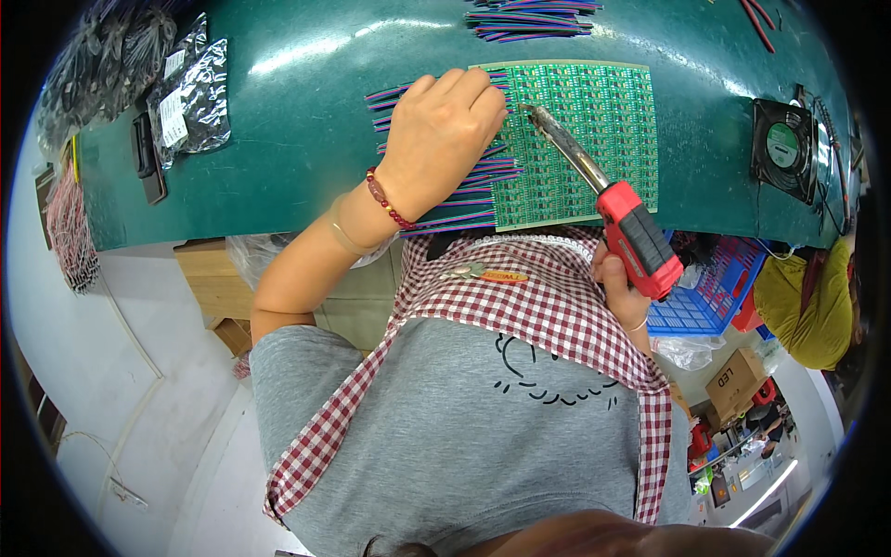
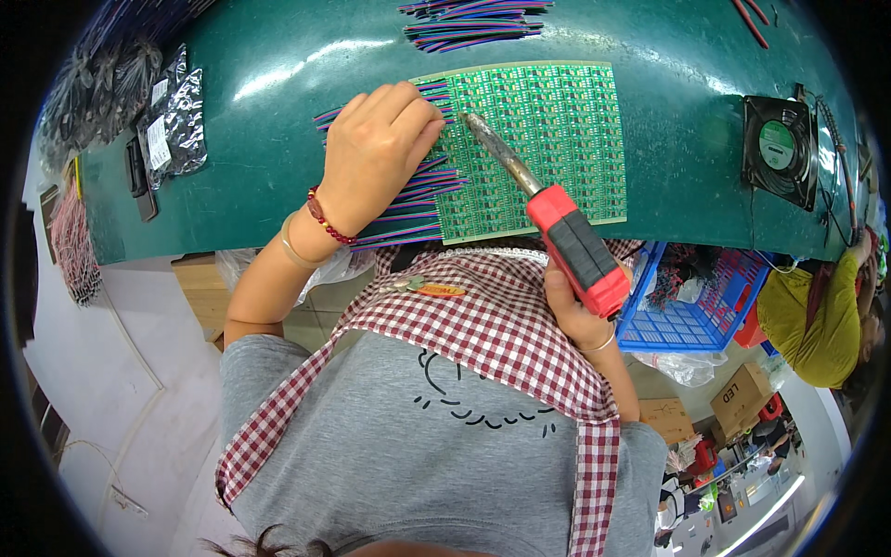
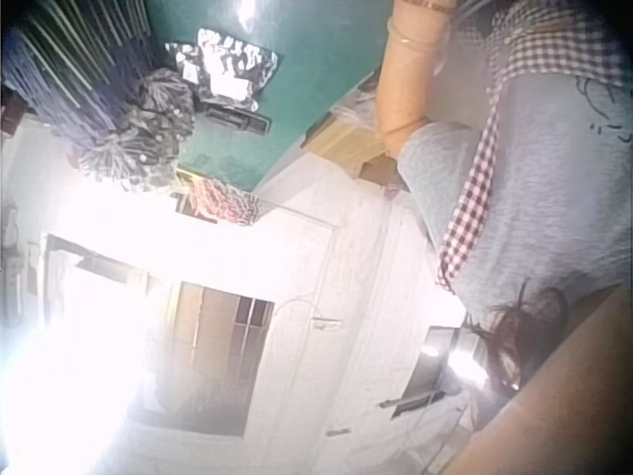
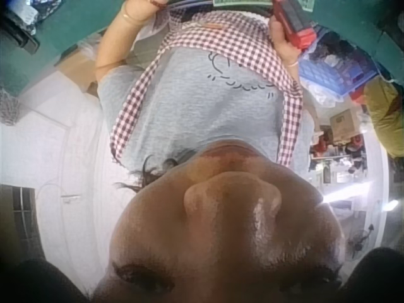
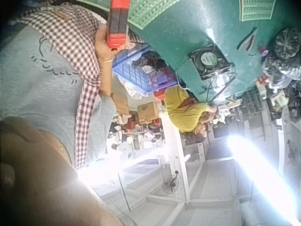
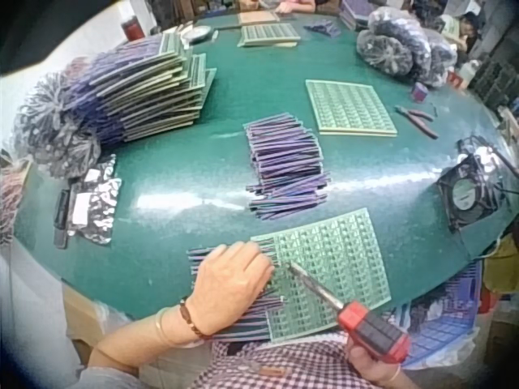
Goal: The person attaches ribbon cables to a circuit board by positioning the wires by hand and soldering the connections with a soldering iron.
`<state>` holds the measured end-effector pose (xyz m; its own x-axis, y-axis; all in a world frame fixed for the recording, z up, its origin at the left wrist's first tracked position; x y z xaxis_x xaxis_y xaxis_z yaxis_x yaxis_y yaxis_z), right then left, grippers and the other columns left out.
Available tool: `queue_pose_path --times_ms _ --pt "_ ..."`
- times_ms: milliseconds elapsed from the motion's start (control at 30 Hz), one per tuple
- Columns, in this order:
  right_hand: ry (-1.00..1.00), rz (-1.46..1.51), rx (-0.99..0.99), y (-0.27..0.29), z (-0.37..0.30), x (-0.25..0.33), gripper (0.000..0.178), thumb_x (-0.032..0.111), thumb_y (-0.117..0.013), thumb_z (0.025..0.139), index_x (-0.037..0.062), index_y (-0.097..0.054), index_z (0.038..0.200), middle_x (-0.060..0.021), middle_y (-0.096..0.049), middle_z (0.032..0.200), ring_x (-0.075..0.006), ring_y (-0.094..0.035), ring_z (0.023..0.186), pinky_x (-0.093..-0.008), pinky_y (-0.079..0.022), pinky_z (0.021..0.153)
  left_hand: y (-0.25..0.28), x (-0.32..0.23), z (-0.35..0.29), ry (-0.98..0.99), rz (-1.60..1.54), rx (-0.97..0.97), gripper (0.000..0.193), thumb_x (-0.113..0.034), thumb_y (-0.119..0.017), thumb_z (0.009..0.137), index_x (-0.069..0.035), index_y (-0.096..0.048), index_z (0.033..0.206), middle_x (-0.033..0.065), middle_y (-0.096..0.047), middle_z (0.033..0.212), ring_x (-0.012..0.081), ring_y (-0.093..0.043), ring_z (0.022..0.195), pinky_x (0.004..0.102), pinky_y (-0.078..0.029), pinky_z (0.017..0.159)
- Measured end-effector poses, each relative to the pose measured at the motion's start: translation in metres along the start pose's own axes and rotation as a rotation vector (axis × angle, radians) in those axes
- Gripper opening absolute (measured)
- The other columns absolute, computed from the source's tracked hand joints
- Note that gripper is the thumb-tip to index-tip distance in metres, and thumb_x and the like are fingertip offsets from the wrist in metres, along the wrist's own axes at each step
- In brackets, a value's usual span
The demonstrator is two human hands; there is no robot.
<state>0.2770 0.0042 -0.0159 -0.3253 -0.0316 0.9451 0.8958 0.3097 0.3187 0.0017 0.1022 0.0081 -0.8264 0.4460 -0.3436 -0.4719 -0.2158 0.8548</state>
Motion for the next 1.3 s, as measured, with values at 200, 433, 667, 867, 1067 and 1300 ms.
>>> queue_pose_path --times_ms 200,433,667,867,1067,1300 --pt "-0.021 -0.059 0.041 0.0 0.005 0.002 0.031 0.023 -0.061 0.097 -0.0039 -0.056 0.112 -0.0059 -0.057 0.078 -0.0107 -0.053 0.063 -0.0265 -0.045 0.057 0.0 0.0 0.0 0.001 0.001 -0.004 0.014 -0.01 -0.073 0.077 -0.008 -0.06 0.08 0.0038 -0.056 0.08 0.0219 -0.059 0.074 0.0341 -0.045 0.065" --pt "0.009 -0.049 0.0 0.0 0.003 0.01 0.028 0.021 -0.059 0.098 -0.0042 -0.057 0.11 -0.0061 -0.058 0.078 -0.0106 -0.053 0.064 -0.0266 -0.045 0.058 0.0 0.0 0.0 0.002 0.004 0.003 0.013 -0.01 -0.073 0.077 -0.009 -0.06 0.08 0.0035 -0.056 0.08 0.0218 -0.059 0.074 0.0342 -0.045 0.065" --pt "-0.033 -0.033 0.034 -0.001 0.001 0.005 0.031 0.018 -0.058 0.098 -0.0053 -0.055 0.118 -0.0065 -0.058 0.079 -0.0111 -0.053 0.064 -0.0273 -0.045 0.058 0.001 0.0 0.001 -0.005 0.013 0.007 0.012 -0.011 -0.073 0.077 -0.009 -0.061 0.08 0.0031 -0.057 0.081 0.0214 -0.059 0.075 0.0341 -0.045 0.065" --pt "-0.061 0.023 -0.033 0.0 -0.002 0.01 0.028 0.019 -0.058 0.098 -0.0045 -0.057 0.112 -0.0058 -0.057 0.076 -0.0113 -0.052 0.062 -0.0272 -0.044 0.057 0.001 0.0 0.001 0.002 0.006 0.01 0.011 -0.011 -0.073 0.078 -0.009 -0.062 0.08 0.003 -0.058 0.081 0.0212 -0.059 0.075 0.0343 -0.045 0.066" --pt "-0.038 -0.005 0.016 -0.001 0.001 0.014 0.031 0.02 -0.059 0.097 -0.0049 -0.056 0.116 -0.0052 -0.055 0.073 -0.0112 -0.052 0.062 -0.0271 -0.043 0.056 0.001 0.0 0.001 0.0 0.008 0.01 0.011 -0.011 -0.073 0.078 -0.009 -0.062 0.08 0.0026 -0.058 0.081 0.021 -0.059 0.075 0.0341 -0.044 0.066" --pt "-0.064 -0.068 0.047 -0.001 0.0 0.002 0.025 0.021 -0.058 0.097 -0.0038 -0.058 0.102 -0.005 -0.056 0.072 -0.0111 -0.052 0.061 -0.0266 -0.043 0.056 0.001 0.0 0.001 -0.002 0.006 0.012 0.012 -0.011 -0.073 0.078 -0.009 -0.062 0.08 0.0024 -0.057 0.081 0.0209 -0.059 0.075 0.0338 -0.044 0.066"
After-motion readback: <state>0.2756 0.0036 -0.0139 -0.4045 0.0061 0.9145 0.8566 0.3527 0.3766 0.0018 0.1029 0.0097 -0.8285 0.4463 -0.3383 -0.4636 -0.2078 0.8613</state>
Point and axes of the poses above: each hand's wrist, its own z-axis towards the middle knuckle, its own y-axis out of the back of the hand, x = y × z, the point moved 4 cm from there along z, towards the middle knuckle
